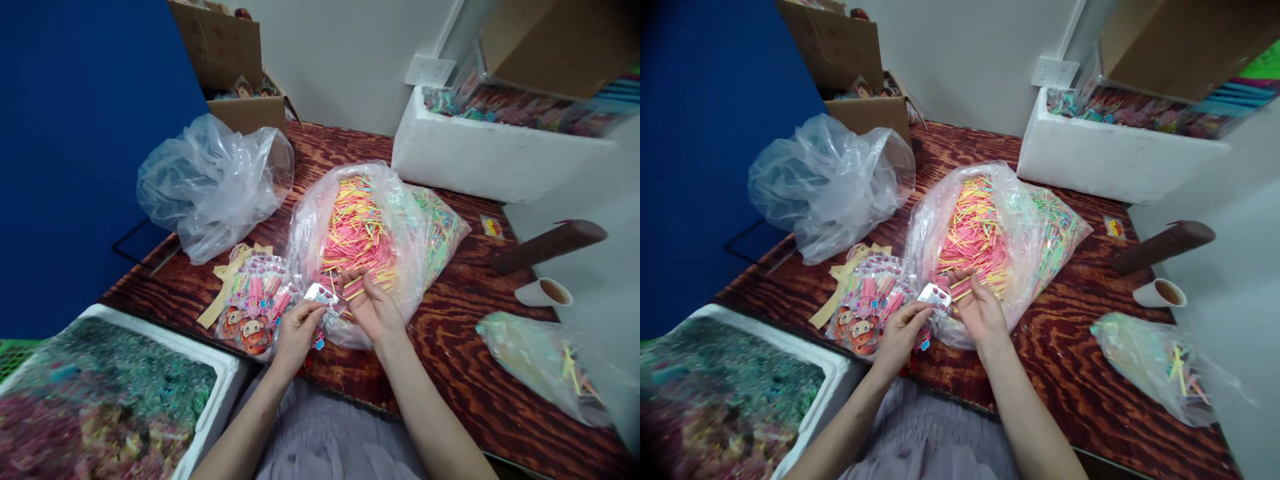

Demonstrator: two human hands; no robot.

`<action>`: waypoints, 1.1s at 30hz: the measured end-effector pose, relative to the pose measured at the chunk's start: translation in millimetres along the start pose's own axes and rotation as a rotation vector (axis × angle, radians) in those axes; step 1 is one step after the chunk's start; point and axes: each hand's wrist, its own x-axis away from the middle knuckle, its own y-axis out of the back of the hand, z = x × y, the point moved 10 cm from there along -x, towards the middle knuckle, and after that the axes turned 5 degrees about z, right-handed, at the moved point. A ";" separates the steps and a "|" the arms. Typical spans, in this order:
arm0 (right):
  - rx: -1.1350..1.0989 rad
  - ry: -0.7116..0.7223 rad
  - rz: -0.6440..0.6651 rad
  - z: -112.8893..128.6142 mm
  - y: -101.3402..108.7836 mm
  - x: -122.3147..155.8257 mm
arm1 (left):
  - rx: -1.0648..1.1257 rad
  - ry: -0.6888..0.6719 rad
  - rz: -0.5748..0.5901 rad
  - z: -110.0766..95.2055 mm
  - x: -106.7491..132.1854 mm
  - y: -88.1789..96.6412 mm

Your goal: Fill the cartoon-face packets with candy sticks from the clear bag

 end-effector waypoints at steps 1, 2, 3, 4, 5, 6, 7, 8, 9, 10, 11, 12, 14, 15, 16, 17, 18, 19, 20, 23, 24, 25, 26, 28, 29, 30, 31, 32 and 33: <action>-0.008 -0.022 0.002 -4.2 -3.9 0.1 | 0.005 0.008 0.003 0.5 0.2 -0.8; -0.001 -0.042 0.001 -8.6 -6.2 0.9 | 0.010 0.019 0.004 1.2 0.5 -1.2; 0.019 -0.058 0.001 -12.7 -7.2 2.4 | 0.015 0.030 0.004 1.9 0.8 -1.1; 0.049 -0.065 -0.001 -15.8 -7.0 4.4 | 0.020 0.041 0.003 2.6 1.3 -0.8; 0.086 -0.063 -0.004 -17.6 -6.0 6.7 | 0.025 0.050 0.001 3.2 1.7 -0.4; 0.129 -0.053 -0.005 -18.0 -5.0 9.4 | 0.028 0.057 -0.001 3.7 2.1 0.0; 0.179 -0.037 -0.003 -17.4 -4.4 12.2 | 0.031 0.063 -0.001 4.1 2.5 -0.1; 0.238 -0.021 0.001 -16.2 -4.4 15.2 | 0.034 0.067 0.001 4.4 2.7 -0.5; 0.304 -0.013 0.008 -15.3 -5.2 18.2 | 0.039 0.069 0.006 4.5 2.9 -1.3; 0.373 -0.018 0.018 -15.5 -6.8 21.0 | 0.044 0.069 0.013 4.4 2.9 -2.5; 0.444 -0.034 0.035 -16.9 -9.2 23.7 | 0.051 0.065 0.019 3.8 2.8 -3.7; 0.516 -0.055 0.054 -18.7 -12.1 26.2 | 0.059 0.055 0.024 2.4 2.5 -4.6; 0.660 -0.079 0.086 -20.8 -18.0 30.9 | 0.079 0.023 0.031 -1.9 2.1 -5.4; 0.731 -0.072 0.099 -20.4 -21.2 33.2 | 0.094 0.005 0.032 -4.5 2.0 -5.0; 0.795 -0.049 0.107 -18.7 -24.6 35.6 | 0.115 -0.009 0.029 -6.7 2.2 -4.1; 0.844 -0.010 0.110 -15.9 -27.9 38.2 | 0.140 -0.017 0.026 -8.2 2.6 -3.0; 0.879 0.044 0.105 -12.0 -30.9 41.2 | 0.166 -0.018 0.022 -9.0 3.2 -1.8; 0.913 0.109 0.094 -7.3 -33.7 44.6 | 0.191 -0.013 0.014 -9.1 3.9 -0.4; 0.956 0.177 0.083 -2.7 -36.6 48.4 | 0.216 -0.003 0.006 -8.5 4.8 0.9; 1.162 0.333 0.111 2.3 -50.1 59.0 | 0.299 0.038 -0.012 -4.7 7.4 2.8; 1.230 0.353 0.140 0.5 -55.3 61.3 | 0.331 0.054 -0.021 -2.8 8.3 3.5; 1.278 0.361 0.173 -1.8 -60.3 63.1 | 0.369 0.072 -0.029 -0.7 9.1 4.2; 1.306 0.361 0.203 -3.6 -65.1 64.5 | 0.409 0.089 -0.035 1.3 10.0 5.0; 1.323 0.336 0.283 -7.9 -75.3 66.8 | 0.478 0.113 -0.035 3.0 11.8 7.1; 1.318 0.313 0.339 -10.8 -80.7 67.8 | 0.499 0.118 -0.021 2.1 12.6 8.0; 1.302 0.282 0.396 -13.8 -85.2 68.4 | 0.510 0.120 -0.002 0.0 13.3 9.1; 1.274 0.243 0.447 -16.7 -87.6 67.8 | 0.508 0.126 0.018 -2.5 14.2 10.5; 1.231 0.200 0.472 -18.3 -86.7 65.2 | 0.497 0.133 0.038 -5.6 15.2 12.6; 1.181 0.160 0.465 -17.9 -82.0 60.0 | 0.484 0.140 0.053 -9.2 16.2 15.6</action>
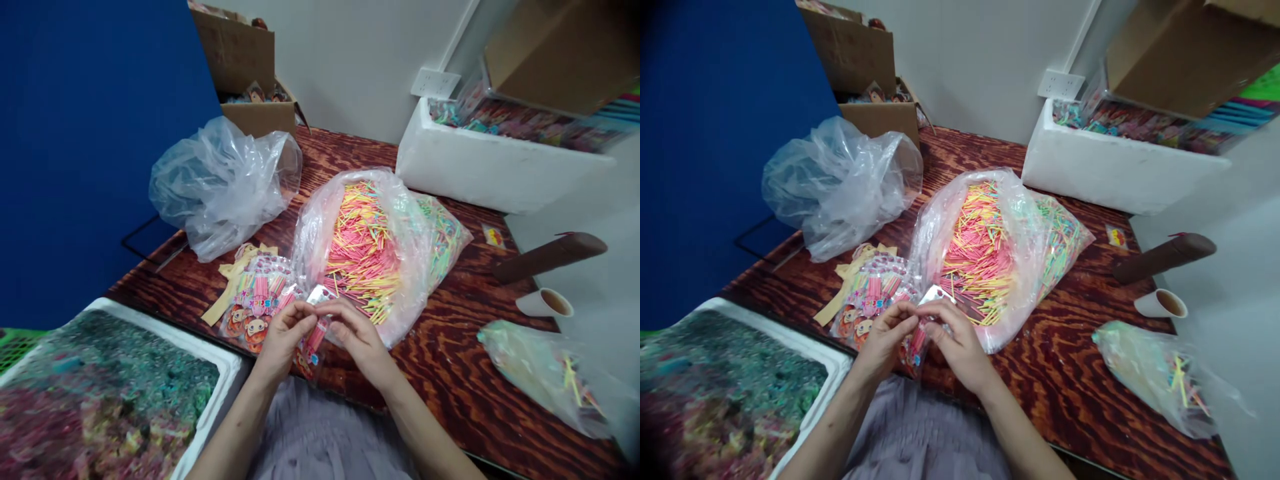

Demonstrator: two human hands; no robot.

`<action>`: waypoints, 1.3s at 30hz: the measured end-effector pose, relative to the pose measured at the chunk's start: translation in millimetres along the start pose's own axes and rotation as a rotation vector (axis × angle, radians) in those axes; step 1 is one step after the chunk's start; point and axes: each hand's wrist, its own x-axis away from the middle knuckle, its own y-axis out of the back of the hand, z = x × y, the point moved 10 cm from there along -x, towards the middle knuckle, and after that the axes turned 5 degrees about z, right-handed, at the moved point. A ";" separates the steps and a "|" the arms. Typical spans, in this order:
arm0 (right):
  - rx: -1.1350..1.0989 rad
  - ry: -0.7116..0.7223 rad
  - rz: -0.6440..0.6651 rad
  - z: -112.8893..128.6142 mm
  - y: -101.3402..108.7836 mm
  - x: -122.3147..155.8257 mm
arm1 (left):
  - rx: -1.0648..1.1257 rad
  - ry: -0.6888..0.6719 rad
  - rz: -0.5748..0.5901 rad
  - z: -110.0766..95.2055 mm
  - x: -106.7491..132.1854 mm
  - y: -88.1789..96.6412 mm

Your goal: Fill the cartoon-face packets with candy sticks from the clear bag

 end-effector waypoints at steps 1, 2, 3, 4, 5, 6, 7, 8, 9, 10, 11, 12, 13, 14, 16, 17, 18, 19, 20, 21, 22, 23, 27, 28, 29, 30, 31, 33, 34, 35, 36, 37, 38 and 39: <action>-0.046 -0.032 -0.023 -8.6 6.7 -3.3 | -0.009 0.008 0.004 -5.2 1.8 1.9; -0.064 -0.067 -0.068 -19.4 16.3 -7.2 | -0.011 0.012 0.000 -11.1 3.5 5.0; -0.034 -0.095 -0.127 -30.3 27.8 -11.7 | -0.007 0.012 -0.010 -17.5 4.9 9.2; 0.067 -0.099 -0.195 -38.3 40.7 -16.8 | -0.001 0.006 -0.027 -24.4 5.7 14.8; 0.232 -0.094 -0.245 -43.5 51.1 -22.7 | 0.003 -0.006 -0.057 -31.4 5.7 22.4; 0.440 -0.082 -0.248 -46.8 55.5 -30.4 | -0.001 -0.022 -0.099 -38.1 4.8 32.0; 0.649 -0.077 -0.219 -50.8 55.1 -38.8 | -0.020 -0.048 -0.155 -44.7 3.1 43.5; 0.847 -0.084 -0.179 -55.6 52.4 -46.9 | -0.059 -0.091 -0.226 -51.8 0.9 56.6; 1.024 -0.092 -0.128 -60.6 47.6 -54.4 | -0.120 -0.146 -0.306 -59.0 -1.4 70.2; 1.168 -0.101 -0.075 -65.2 42.0 -60.9 | -0.205 -0.208 -0.391 -66.0 -3.5 83.1; 1.279 -0.105 -0.029 -68.5 36.4 -66.5 | -0.321 -0.275 -0.472 -72.6 -5.4 93.8; 1.359 -0.102 0.012 -70.3 30.9 -71.4 | -0.469 -0.337 -0.542 -78.2 -7.4 101.0; 1.414 -0.094 0.046 -70.9 25.8 -75.8 | -0.637 -0.391 -0.600 -82.2 -9.7 104.4; 1.452 -0.082 0.076 -70.8 21.2 -79.9 | -0.817 -0.430 -0.639 -83.6 -12.9 104.2; 1.502 -0.059 0.126 -70.2 14.2 -87.4 | -1.099 -0.458 -0.674 -78.6 -20.5 100.8; 1.522 -0.046 0.146 -70.2 11.6 -90.8 | -1.191 -0.454 -0.683 -74.3 -23.5 99.4; 1.542 -0.034 0.161 -70.4 9.4 -94.0 | -1.250 -0.445 -0.692 -70.3 -25.3 98.9; 1.561 -0.025 0.170 -71.1 7.8 -96.8 | -1.287 -0.435 -0.704 -67.2 -25.8 98.7; 1.580 -0.017 0.173 -72.1 6.3 -99.1 | -1.312 -0.428 -0.713 -65.2 -25.7 98.2; 1.597 -0.014 0.173 -73.6 5.2 -101.0 | -1.330 -0.427 -0.718 -64.3 -25.2 97.4; 1.612 -0.014 0.169 -75.3 4.2 -102.4 | -1.344 -0.427 -0.720 -64.0 -24.7 96.5; 1.623 -0.016 0.162 -77.1 3.4 -103.3 | -1.354 -0.428 -0.718 -64.0 -24.5 95.7; 1.632 -0.030 0.136 -82.5 3.4 -104.6 | -1.378 -0.417 -0.711 -64.5 -26.2 96.4; 1.630 -0.029 0.146 -83.7 3.3 -104.7 | -1.383 -0.411 -0.707 -64.5 -27.1 96.8; 1.628 -0.029 0.166 -85.1 3.2 -104.8 | -1.388 -0.404 -0.705 -64.6 -27.8 97.1; 1.625 -0.033 0.191 -86.6 3.4 -104.9 | -1.392 -0.399 -0.701 -64.8 -28.3 97.1; 1.622 -0.041 0.216 -88.0 4.2 -104.8 | -1.395 -0.394 -0.697 -65.1 -28.6 96.9; 1.615 -0.068 0.256 -89.3 7.7 -103.8 | -1.399 -0.388 -0.686 -66.2 -28.6 95.9; 1.612 -0.080 0.265 -88.6 10.3 -102.7 | -1.402 -0.388 -0.682 -66.9 -28.4 95.2; 1.611 -0.088 0.269 -87.0 13.0 -101.2 | -1.405 -0.389 -0.676 -67.5 -28.3 94.5; 1.611 -0.092 0.270 -84.7 15.7 -99.1 | -1.405 -0.392 -0.673 -68.1 -28.3 94.1; 1.612 -0.095 0.269 -81.8 18.7 -96.6 | -1.402 -0.396 -0.671 -68.6 -28.5 94.1; 1.613 -0.099 0.263 -78.7 22.2 -93.9 | -1.397 -0.400 -0.671 -68.9 -29.0 94.4; 1.614 -0.104 0.253 -75.0 26.2 -91.3 | -1.391 -0.402 -0.675 -69.1 -29.6 95.4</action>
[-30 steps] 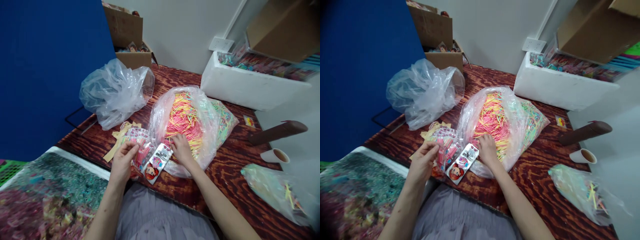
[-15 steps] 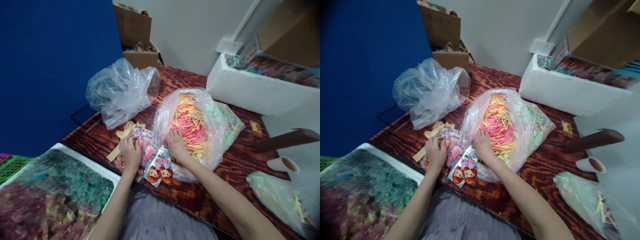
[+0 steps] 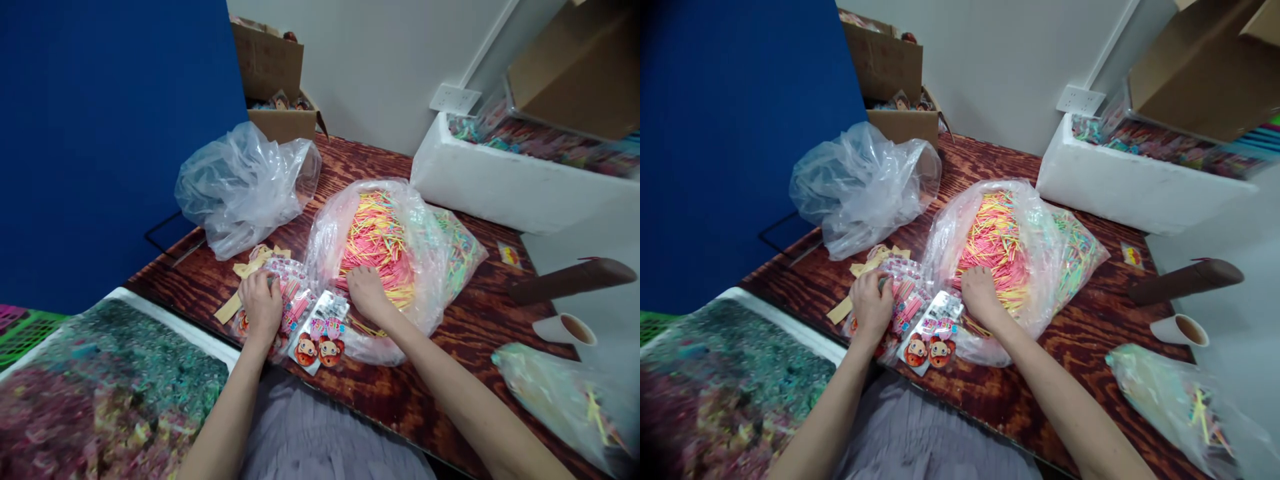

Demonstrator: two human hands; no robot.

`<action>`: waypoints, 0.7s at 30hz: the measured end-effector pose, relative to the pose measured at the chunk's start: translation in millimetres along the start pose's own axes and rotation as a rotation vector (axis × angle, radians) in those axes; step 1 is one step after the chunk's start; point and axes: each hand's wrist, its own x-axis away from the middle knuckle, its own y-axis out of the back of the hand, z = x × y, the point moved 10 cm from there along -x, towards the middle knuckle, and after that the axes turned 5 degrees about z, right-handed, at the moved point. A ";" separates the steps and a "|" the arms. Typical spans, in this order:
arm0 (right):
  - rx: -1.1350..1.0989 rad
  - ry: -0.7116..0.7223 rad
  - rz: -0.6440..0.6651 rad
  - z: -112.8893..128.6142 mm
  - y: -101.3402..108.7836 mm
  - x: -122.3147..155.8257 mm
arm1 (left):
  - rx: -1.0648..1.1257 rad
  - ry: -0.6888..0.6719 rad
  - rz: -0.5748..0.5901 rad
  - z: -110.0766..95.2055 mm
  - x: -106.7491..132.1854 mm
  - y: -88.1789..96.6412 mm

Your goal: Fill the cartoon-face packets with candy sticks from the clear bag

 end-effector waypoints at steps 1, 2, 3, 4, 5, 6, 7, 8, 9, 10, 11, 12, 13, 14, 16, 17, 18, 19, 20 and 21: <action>-0.003 -0.014 -0.007 -4.5 3.1 3.6 | 0.002 0.007 -0.004 1.4 -1.0 -0.4; -0.008 -0.031 -0.017 -9.6 6.5 6.9 | 0.003 0.016 -0.010 2.9 -2.0 -0.6; -0.017 -0.055 -0.031 -15.6 10.1 9.8 | 0.001 0.023 -0.014 4.2 -3.1 -0.8; -0.032 -0.086 -0.047 -22.5 13.7 12.1 | -0.002 0.027 -0.017 5.0 -3.9 -0.7; -0.058 -0.121 -0.065 -30.1 16.9 13.9 | -0.004 0.029 -0.019 5.1 -4.4 0.1; -0.098 -0.160 -0.082 -38.3 19.5 15.2 | -0.006 0.026 -0.018 4.2 -4.6 1.1; -0.158 -0.202 -0.100 -47.0 21.4 16.2 | -0.007 0.022 -0.015 2.5 -4.3 2.7; -0.242 -0.241 -0.120 -55.6 22.5 16.8 | -0.006 0.018 -0.012 -0.1 -3.6 4.8; -0.356 -0.271 -0.142 -63.4 22.9 17.2 | -0.003 0.015 -0.011 -3.5 -2.5 7.4; -0.495 -0.288 -0.170 -69.9 23.1 17.3 | 0.005 0.010 -0.012 -7.9 -0.9 10.5; -0.651 -0.291 -0.204 -75.0 23.6 17.3 | 0.017 0.002 -0.014 -13.5 0.8 13.6; -0.816 -0.281 -0.246 -78.9 24.8 17.2 | 0.034 -0.010 -0.019 -20.0 2.8 16.7; -0.981 -0.259 -0.290 -81.6 26.6 17.3 | 0.057 -0.027 -0.024 -27.7 4.9 19.4; -1.139 -0.228 -0.332 -83.4 28.8 17.5 | 0.085 -0.051 -0.023 -36.2 7.1 21.2; -1.424 -0.168 -0.403 -85.5 32.5 19.3 | 0.155 -0.111 -0.004 -54.8 11.5 21.8; -1.549 -0.146 -0.422 -85.7 32.7 20.7 | 0.196 -0.141 0.016 -64.1 13.9 20.5; -1.656 -0.134 -0.431 -85.3 31.8 22.9 | 0.241 -0.168 0.046 -73.3 16.4 18.1; -1.742 -0.133 -0.432 -84.3 29.6 25.8 | 0.287 -0.189 0.084 -82.0 19.0 14.5; -1.803 -0.137 -0.421 -82.1 26.4 29.6 | 0.335 -0.203 0.128 -90.2 21.8 10.0; -1.839 -0.142 -0.393 -78.1 22.1 33.8 | 0.384 -0.209 0.175 -97.6 24.7 4.8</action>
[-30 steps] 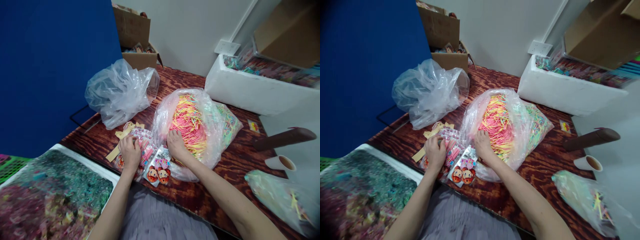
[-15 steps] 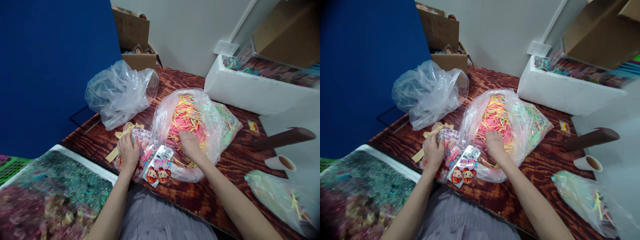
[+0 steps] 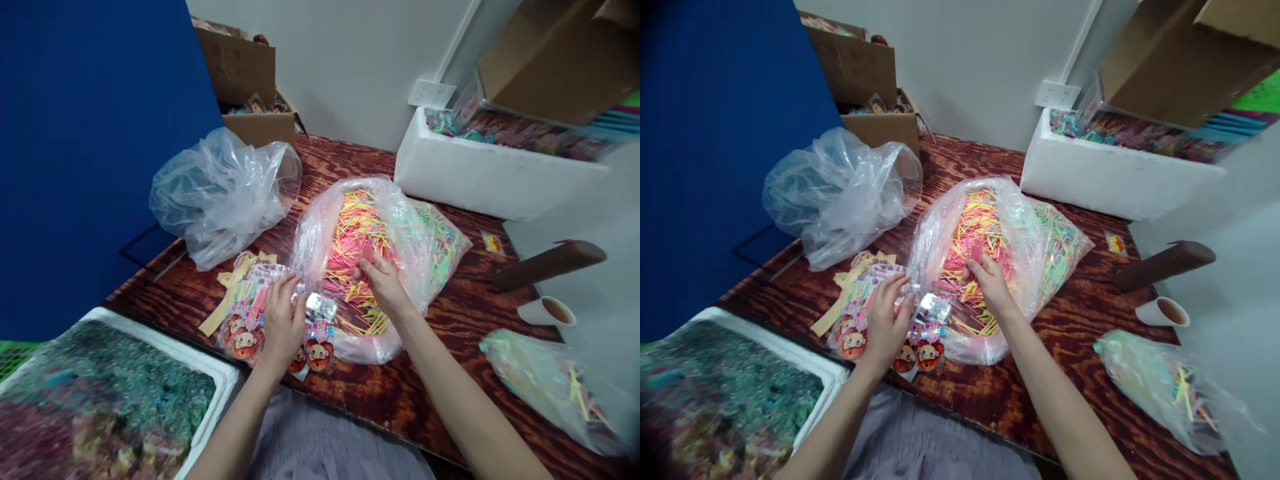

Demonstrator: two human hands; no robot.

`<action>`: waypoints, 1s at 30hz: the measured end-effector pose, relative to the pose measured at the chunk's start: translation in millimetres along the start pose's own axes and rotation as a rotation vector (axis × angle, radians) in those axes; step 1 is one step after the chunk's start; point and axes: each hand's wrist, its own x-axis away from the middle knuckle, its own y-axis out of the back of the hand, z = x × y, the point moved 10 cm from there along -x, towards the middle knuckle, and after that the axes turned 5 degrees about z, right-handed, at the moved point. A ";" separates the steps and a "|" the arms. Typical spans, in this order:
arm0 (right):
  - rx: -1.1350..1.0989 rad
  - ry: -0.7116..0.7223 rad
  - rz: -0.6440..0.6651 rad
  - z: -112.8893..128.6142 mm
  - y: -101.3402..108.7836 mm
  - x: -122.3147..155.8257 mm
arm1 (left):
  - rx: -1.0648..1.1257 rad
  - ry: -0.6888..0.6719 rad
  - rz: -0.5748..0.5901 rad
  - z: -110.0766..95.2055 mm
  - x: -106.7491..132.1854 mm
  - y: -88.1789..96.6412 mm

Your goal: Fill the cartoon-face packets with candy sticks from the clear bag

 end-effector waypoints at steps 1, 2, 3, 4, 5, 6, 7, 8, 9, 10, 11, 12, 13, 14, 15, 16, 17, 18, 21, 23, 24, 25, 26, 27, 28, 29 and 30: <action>-0.006 -0.035 0.025 -5.8 -2.8 6.8 | 0.060 0.006 0.038 -4.3 0.6 -8.0; 0.005 -0.076 0.062 -13.1 -7.0 14.7 | 0.129 0.019 0.070 -7.4 1.3 -16.1; 0.024 -0.123 0.108 -22.1 -12.1 23.3 | 0.205 0.041 0.096 -9.4 2.1 -24.2; 0.045 -0.170 0.161 -32.1 -17.7 32.4 | 0.282 0.064 0.120 -10.9 3.0 -32.7; 0.063 -0.208 0.203 -41.8 -22.1 41.1 | 0.347 0.081 0.142 -12.5 4.0 -41.3; 0.080 -0.227 0.228 -49.9 -24.6 48.6 | 0.391 0.087 0.171 -15.1 4.9 -50.4; 0.102 -0.221 0.233 -55.3 -24.6 54.1 | 0.408 0.078 0.213 -19.1 5.9 -60.1; 0.132 -0.192 0.223 -58.0 -22.5 57.6 | 0.405 0.058 0.268 -24.0 7.2 -70.3; 0.169 -0.146 0.212 -58.2 -19.8 59.8 | 0.393 0.030 0.336 -29.6 9.2 -80.8; 0.209 -0.100 0.207 -57.3 -17.1 61.4 | 0.380 0.001 0.409 -35.2 11.9 -90.8; 0.246 -0.065 0.215 -56.5 -15.0 62.6 | 0.373 -0.025 0.476 -40.0 15.1 -99.2; 0.279 -0.049 0.235 -56.7 -13.6 63.9 | 0.372 -0.045 0.530 -43.9 18.1 -105.3; 0.303 -0.051 0.253 -57.5 -11.6 65.0 | 0.372 -0.062 0.559 -46.8 20.2 -108.3; 0.318 -0.066 0.263 -58.5 -8.7 66.1 | 0.372 -0.077 0.569 -48.9 21.3 -108.7; 0.319 -0.085 0.256 -58.6 -4.5 67.0 | 0.372 -0.088 0.564 -50.2 21.8 -107.2; 0.302 -0.102 0.233 -57.3 0.5 67.7 | 0.373 -0.092 0.545 -50.5 21.5 -104.4; 0.261 -0.110 0.202 -54.3 5.4 68.2 | 0.373 -0.090 0.521 -49.8 21.0 -101.0; 0.203 -0.110 0.170 -50.1 9.5 68.7 | 0.368 -0.083 0.494 -48.6 20.6 -97.6; 0.023 -0.075 0.108 -33.0 14.8 68.9 | 0.282 -0.074 0.448 -46.1 22.0 -93.9; -0.056 -0.044 0.078 -22.0 15.3 68.4 | 0.199 -0.105 0.474 -49.5 26.4 -100.3; -0.095 -0.031 0.059 -17.7 15.4 68.2 | 0.165 -0.125 0.492 -52.2 29.0 -104.9; -0.140 -0.020 0.035 -14.5 15.7 68.2 | 0.143 -0.144 0.510 -54.8 31.4 -109.9; -0.192 -0.011 0.010 -12.8 15.8 68.6 | 0.131 -0.159 0.525 -57.1 33.4 -114.6; -0.246 -0.004 -0.017 -12.6 15.9 69.5 | 0.127 -0.167 0.536 -58.5 34.6 -118.6; -0.294 0.003 -0.046 -14.0 16.0 71.0 | 0.129 -0.164 0.540 -58.4 34.9 -121.4; -0.327 0.009 -0.076 -17.0 16.2 73.3 | 0.134 -0.150 0.537 -56.5 34.1 -122.7; -0.335 0.010 -0.101 -22.0 15.9 76.2 | 0.138 -0.122 0.522 -52.6 32.4 -121.7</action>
